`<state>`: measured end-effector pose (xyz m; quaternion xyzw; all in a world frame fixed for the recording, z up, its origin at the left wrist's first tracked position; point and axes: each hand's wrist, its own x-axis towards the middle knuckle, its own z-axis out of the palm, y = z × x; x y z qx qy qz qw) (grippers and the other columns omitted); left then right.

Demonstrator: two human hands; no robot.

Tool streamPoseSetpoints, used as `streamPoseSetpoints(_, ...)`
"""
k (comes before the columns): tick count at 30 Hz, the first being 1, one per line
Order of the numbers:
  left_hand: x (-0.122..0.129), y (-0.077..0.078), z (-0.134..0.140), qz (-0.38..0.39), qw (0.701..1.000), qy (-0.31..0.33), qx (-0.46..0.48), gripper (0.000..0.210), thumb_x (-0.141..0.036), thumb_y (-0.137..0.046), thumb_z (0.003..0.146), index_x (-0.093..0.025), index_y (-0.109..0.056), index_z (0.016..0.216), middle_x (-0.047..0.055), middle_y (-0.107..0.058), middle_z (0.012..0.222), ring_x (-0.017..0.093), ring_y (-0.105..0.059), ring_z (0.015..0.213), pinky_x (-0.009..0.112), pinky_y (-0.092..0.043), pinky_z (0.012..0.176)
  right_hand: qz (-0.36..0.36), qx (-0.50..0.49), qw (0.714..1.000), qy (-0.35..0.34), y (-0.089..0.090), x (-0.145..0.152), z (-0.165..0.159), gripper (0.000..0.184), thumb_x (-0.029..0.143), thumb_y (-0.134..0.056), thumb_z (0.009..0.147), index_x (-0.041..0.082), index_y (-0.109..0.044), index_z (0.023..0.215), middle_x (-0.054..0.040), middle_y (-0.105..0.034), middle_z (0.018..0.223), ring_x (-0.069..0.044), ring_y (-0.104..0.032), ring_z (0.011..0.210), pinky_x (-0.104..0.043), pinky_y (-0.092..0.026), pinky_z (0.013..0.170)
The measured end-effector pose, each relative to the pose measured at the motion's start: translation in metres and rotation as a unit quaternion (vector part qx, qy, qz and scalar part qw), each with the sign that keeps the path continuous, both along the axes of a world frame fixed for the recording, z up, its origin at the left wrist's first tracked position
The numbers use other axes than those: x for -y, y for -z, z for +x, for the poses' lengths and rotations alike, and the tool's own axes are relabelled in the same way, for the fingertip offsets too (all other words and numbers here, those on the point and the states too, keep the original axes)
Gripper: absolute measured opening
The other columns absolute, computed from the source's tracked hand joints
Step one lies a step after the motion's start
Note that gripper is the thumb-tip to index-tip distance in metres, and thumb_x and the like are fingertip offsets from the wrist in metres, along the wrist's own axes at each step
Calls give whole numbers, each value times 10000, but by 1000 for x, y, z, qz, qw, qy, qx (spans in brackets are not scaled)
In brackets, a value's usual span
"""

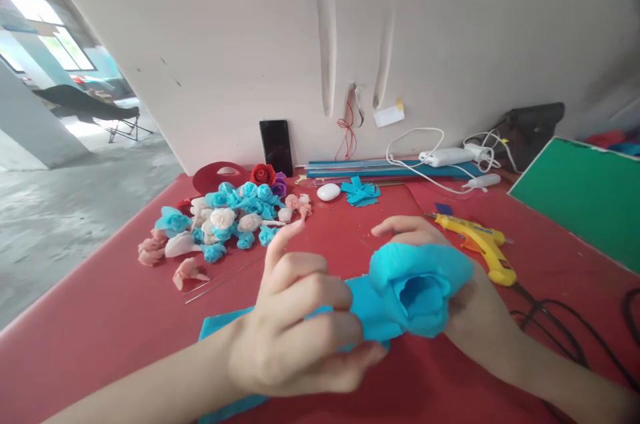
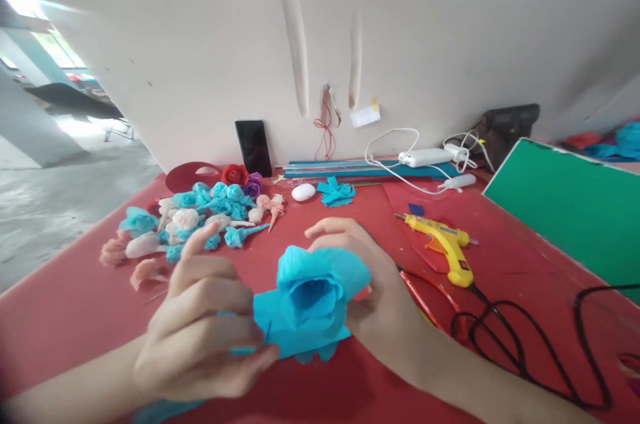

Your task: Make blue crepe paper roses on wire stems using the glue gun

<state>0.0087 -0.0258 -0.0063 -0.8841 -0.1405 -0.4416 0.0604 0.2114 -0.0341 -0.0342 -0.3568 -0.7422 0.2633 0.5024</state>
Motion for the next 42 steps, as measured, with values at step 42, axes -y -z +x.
streamPoseSetpoints(42,-9,-1,15,-754,593,115,260,197,-275,-702,755,-161,-555,689,-41,-580,639,83,-505,621,217,-396,623,-52,76,995,-28,4,-3,-2,222,155,-608,794,228,-593,1003,-14,-633,1008,-154,-610,905,-230,-518,745)
